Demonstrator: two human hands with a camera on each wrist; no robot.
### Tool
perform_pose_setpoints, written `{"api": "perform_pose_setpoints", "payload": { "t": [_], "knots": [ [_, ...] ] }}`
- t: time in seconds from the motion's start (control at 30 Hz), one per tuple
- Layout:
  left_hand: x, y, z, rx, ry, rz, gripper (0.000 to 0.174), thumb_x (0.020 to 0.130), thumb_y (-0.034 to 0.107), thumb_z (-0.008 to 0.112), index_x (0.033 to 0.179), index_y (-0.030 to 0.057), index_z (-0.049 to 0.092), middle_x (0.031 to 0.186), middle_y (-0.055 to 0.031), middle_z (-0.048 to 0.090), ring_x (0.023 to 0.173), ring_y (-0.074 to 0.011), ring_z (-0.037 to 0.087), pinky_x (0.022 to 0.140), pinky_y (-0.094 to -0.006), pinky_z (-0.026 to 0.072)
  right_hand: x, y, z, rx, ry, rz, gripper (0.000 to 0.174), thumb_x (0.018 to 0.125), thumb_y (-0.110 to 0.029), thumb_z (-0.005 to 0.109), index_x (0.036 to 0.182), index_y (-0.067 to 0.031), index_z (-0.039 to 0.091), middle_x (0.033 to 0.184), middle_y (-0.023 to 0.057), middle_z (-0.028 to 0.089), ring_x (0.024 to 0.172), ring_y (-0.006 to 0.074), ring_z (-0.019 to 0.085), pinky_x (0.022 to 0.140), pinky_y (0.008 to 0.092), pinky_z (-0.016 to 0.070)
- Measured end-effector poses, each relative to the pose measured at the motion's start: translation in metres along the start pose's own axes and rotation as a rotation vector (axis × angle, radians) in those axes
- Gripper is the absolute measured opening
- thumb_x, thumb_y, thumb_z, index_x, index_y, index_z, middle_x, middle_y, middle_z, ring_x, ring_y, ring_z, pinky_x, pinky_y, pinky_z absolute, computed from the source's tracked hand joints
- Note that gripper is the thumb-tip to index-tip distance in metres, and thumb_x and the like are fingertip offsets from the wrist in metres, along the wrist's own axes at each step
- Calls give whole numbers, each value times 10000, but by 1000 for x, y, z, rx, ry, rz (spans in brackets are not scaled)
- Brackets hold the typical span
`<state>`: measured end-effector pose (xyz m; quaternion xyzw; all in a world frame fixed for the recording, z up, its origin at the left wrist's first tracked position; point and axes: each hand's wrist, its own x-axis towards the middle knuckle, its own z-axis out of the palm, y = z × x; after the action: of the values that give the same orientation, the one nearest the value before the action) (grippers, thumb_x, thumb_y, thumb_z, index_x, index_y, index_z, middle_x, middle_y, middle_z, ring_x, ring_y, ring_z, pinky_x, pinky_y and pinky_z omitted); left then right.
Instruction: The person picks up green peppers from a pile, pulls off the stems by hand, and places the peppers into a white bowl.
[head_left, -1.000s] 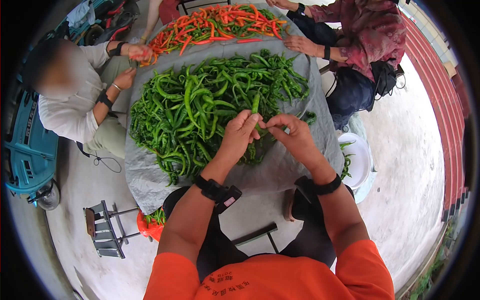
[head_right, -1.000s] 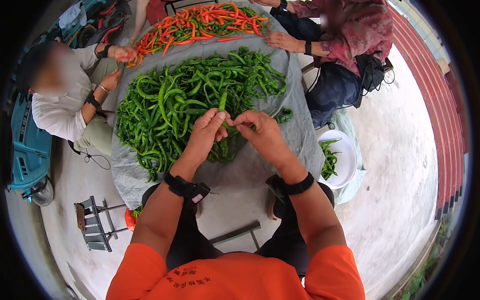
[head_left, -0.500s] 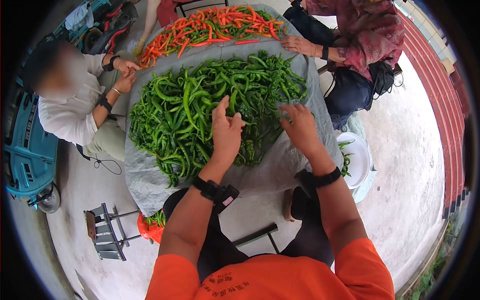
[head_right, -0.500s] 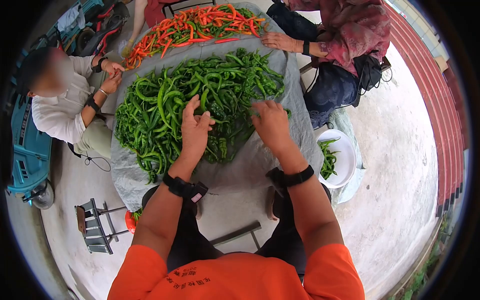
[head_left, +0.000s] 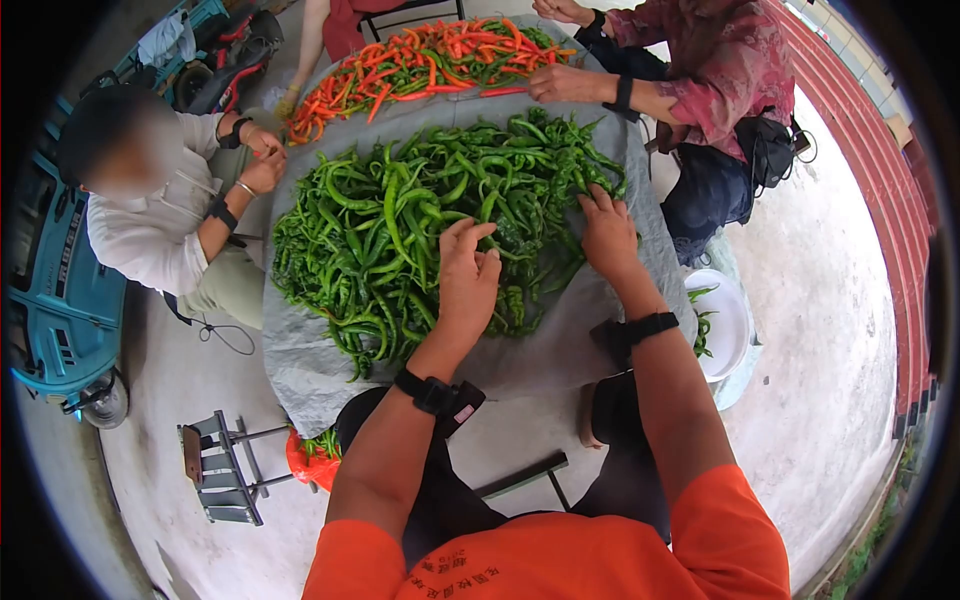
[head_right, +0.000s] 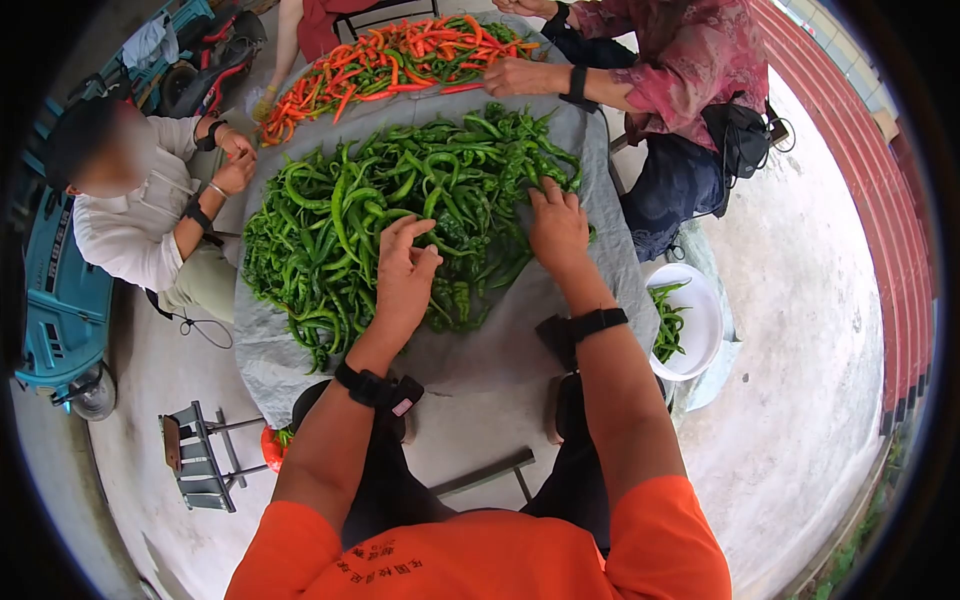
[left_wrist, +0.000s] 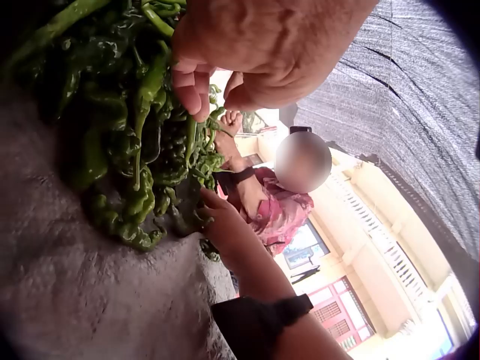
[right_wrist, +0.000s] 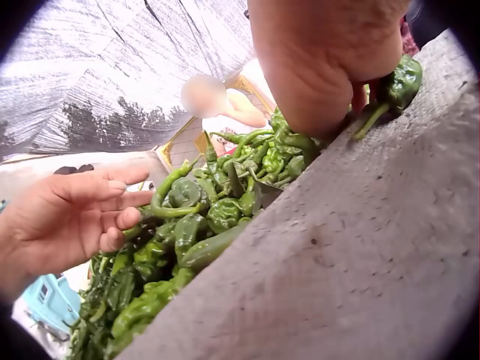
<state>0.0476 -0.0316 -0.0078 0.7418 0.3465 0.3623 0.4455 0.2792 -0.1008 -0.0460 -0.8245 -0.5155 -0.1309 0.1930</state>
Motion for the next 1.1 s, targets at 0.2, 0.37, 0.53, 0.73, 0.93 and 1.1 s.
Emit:
{"api": "perform_pose_setpoints", "payload": {
  "t": [0.2,0.37,0.53,0.73,0.93,1.1],
  "knots": [
    [-6,2,-7,39,-33,22,285,910,8,547,1192,36,578,1311,-116,442,796,-145,614,744,-283,522,6,-1,1,107,-120,33,426,789,-39,550,1193,-134,642,1310,79,553,1139,312,520,942,445,436],
    [-9,4,-8,-12,-39,39,257,913,3,540,1165,28,585,1278,-112,471,789,-141,620,715,-264,526,2,-3,11,99,14,-4,321,806,-77,563,1105,-107,676,1184,92,617,1050,338,564,906,440,461],
    [-6,2,-8,-66,-21,73,237,923,7,534,1153,29,586,1193,-91,536,746,-126,630,666,-248,512,3,-21,-19,351,153,62,159,841,-143,622,947,-71,717,1038,124,653,934,335,610,836,424,493],
    [-5,15,-3,-250,-162,-79,228,963,90,524,1180,41,576,1072,-56,636,716,-101,626,587,-215,461,-13,-48,-60,510,233,30,112,821,-71,673,922,-39,709,997,131,625,903,303,617,766,370,506],
    [-1,29,-5,-526,-328,-267,352,1022,289,468,1226,17,558,1053,-55,663,739,-82,617,586,-210,451,-32,-74,-83,583,305,-218,221,780,1,707,991,-65,703,1090,105,583,940,281,605,780,359,509],
    [11,12,-5,-850,-345,-331,376,1021,344,468,1211,44,593,988,-25,680,743,-65,597,590,-210,434,-48,-96,-84,615,246,-428,260,760,6,722,1002,-86,695,1097,91,572,971,259,602,796,328,518]
  ]
}}
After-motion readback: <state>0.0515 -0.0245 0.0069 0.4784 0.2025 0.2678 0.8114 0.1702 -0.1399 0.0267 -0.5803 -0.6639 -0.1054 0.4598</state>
